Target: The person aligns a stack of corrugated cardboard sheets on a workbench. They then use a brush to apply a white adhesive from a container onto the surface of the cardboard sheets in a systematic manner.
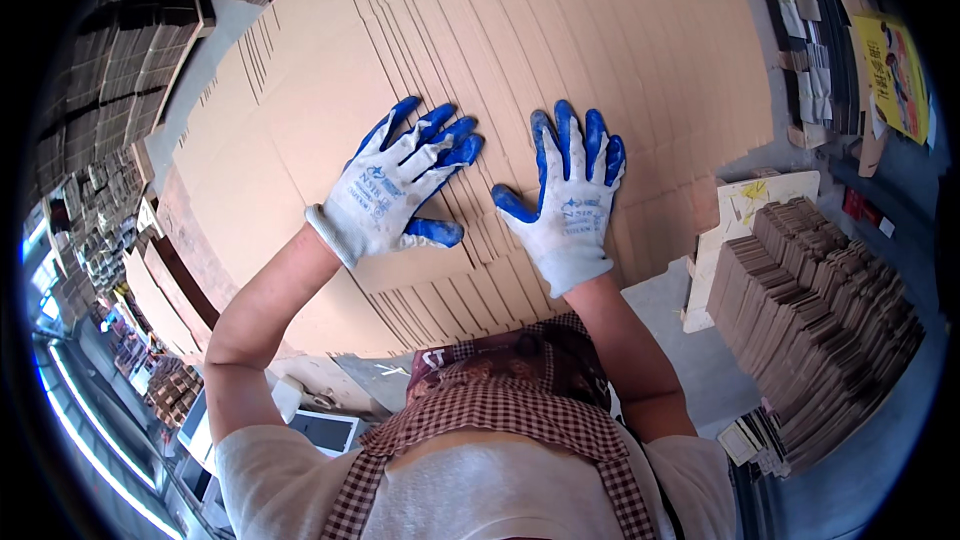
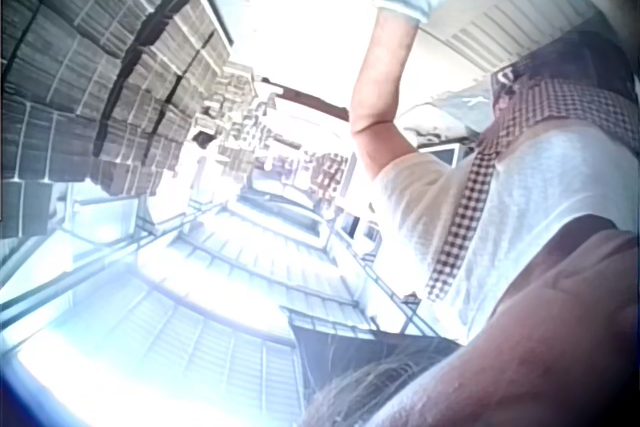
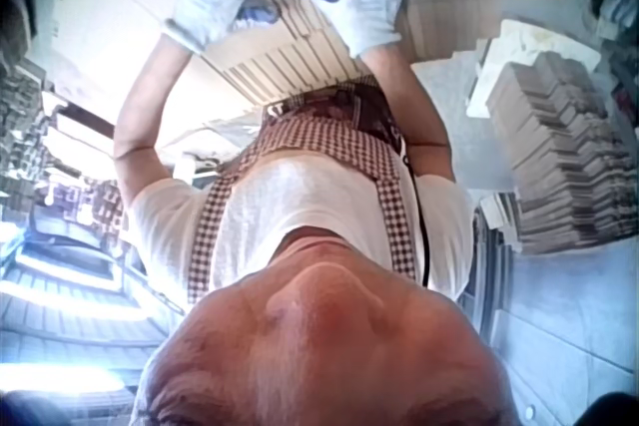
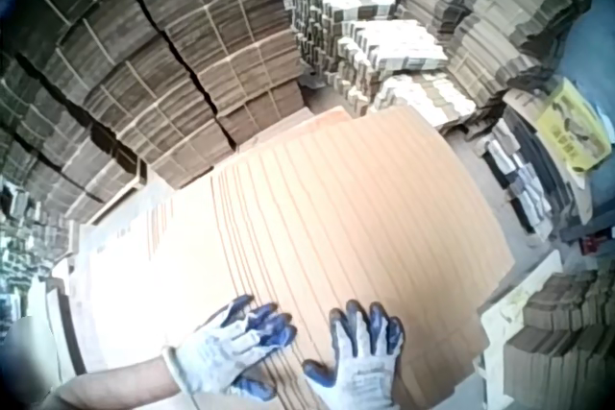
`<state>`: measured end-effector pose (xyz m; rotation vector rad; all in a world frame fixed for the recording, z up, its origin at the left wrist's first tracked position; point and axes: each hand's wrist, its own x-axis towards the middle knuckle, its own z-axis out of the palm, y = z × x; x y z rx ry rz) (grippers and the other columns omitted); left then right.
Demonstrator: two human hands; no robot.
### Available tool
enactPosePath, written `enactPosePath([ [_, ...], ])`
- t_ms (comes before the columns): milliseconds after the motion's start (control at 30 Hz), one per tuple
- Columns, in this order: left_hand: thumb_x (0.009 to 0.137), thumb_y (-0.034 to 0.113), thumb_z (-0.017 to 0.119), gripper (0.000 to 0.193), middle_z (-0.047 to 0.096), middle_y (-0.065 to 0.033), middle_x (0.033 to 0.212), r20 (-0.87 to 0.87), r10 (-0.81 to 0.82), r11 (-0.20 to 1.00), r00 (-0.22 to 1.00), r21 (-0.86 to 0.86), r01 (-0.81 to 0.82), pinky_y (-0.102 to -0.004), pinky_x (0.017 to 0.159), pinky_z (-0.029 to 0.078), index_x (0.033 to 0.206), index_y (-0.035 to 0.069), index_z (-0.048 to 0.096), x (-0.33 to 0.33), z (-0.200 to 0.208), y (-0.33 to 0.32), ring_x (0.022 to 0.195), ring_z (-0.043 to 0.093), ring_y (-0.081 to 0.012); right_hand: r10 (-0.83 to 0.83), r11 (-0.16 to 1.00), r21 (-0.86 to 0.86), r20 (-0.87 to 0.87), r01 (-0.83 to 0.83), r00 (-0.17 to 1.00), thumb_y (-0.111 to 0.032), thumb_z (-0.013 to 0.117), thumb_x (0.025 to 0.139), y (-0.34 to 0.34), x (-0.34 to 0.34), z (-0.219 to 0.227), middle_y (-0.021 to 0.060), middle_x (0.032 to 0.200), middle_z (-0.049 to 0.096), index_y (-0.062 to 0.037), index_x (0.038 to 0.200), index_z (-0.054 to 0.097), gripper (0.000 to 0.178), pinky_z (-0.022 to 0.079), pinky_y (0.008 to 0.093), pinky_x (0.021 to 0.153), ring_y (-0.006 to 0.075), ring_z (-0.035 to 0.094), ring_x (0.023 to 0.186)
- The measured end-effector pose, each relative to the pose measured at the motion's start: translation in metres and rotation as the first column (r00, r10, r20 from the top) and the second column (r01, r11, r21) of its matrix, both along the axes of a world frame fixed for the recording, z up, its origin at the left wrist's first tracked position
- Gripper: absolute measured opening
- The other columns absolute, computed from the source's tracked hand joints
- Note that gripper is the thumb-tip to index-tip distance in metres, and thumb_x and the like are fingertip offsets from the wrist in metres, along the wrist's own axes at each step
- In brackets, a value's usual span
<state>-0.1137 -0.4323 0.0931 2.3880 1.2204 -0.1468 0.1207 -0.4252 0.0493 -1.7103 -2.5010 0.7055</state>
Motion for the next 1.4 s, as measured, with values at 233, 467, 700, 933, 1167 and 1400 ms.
enactPosePath([
  [233,0.083,0.024,0.064,0.046,0.062,-0.0077,0.122,0.254,-0.085,0.993,0.963,0.095,0.063,-0.0632,0.117,0.021,0.127,0.013,0.062,0.003,-0.013,0.011,0.133,0.048,-0.0311,0.003,1.0,-0.004,0.0,-0.003,1.0,-0.051,0.075,0.076,0.0,-0.002,-0.001,0.0103,0.159,0.024,-0.0162,0.152,0.035,0.092,0.01,0.0621,0.117,0.0388,0.017,0.147],
  [467,0.077,0.018,0.067,0.041,0.062,-0.0035,0.103,0.236,-0.159,0.976,0.959,0.187,0.116,-0.0633,0.116,0.026,0.118,0.014,0.068,0.017,-0.019,0.018,0.106,0.059,-0.0227,-0.007,1.0,0.013,-0.017,0.007,1.0,-0.049,0.076,0.075,0.001,-0.002,-0.003,0.0103,0.157,0.027,-0.0158,0.151,0.037,0.092,0.011,0.0614,0.117,0.0388,0.02,0.145],
  [700,0.071,0.018,0.067,0.027,0.06,-0.0004,0.097,0.16,-0.211,0.962,0.964,0.209,0.176,-0.0612,0.114,0.031,0.099,0.018,0.07,0.02,-0.02,0.021,0.101,0.06,-0.0195,-0.012,1.0,0.016,-0.037,0.012,0.999,-0.048,0.077,0.073,0.002,-0.002,0.0,0.0103,0.156,0.029,-0.0156,0.15,0.038,0.092,0.012,0.0613,0.116,0.0391,0.022,0.145],
  [933,0.072,0.018,0.063,0.018,0.059,0.0009,0.095,0.149,-0.207,0.959,0.967,0.226,0.17,-0.0592,0.114,0.033,0.09,0.019,0.069,0.018,-0.019,0.017,0.099,0.058,-0.0196,-0.008,1.0,0.007,-0.044,0.008,0.999,-0.047,0.077,0.074,0.002,-0.001,0.0,0.0104,0.157,0.029,-0.0164,0.15,0.038,0.092,0.013,0.0615,0.116,0.0392,0.022,0.145],
  [1167,0.067,0.021,0.06,0.018,0.049,-0.0001,0.091,-0.032,-0.245,0.963,0.969,0.109,0.247,-0.0417,0.093,0.034,0.083,0.019,0.053,0.025,0.008,0.018,0.089,0.047,-0.02,0.001,1.0,0.007,-0.036,-0.001,0.999,-0.046,0.077,0.074,0.002,-0.001,0.001,0.0096,0.158,0.028,-0.017,0.151,0.037,0.092,0.013,0.0617,0.116,0.0392,0.02,0.145],
  [1400,0.071,0.025,0.059,0.019,0.048,-0.0001,0.093,0.546,0.605,0.591,0.58,-0.796,0.132,-0.0323,0.082,0.035,0.082,0.018,0.047,0.02,-0.02,-0.007,0.085,0.043,-0.0203,-0.002,0.999,0.037,-0.04,0.004,0.999,-0.047,0.077,0.074,0.001,0.0,-0.002,0.0101,0.158,0.027,-0.0171,0.151,0.036,0.092,0.013,0.0619,0.116,0.0388,0.021,0.145],
])
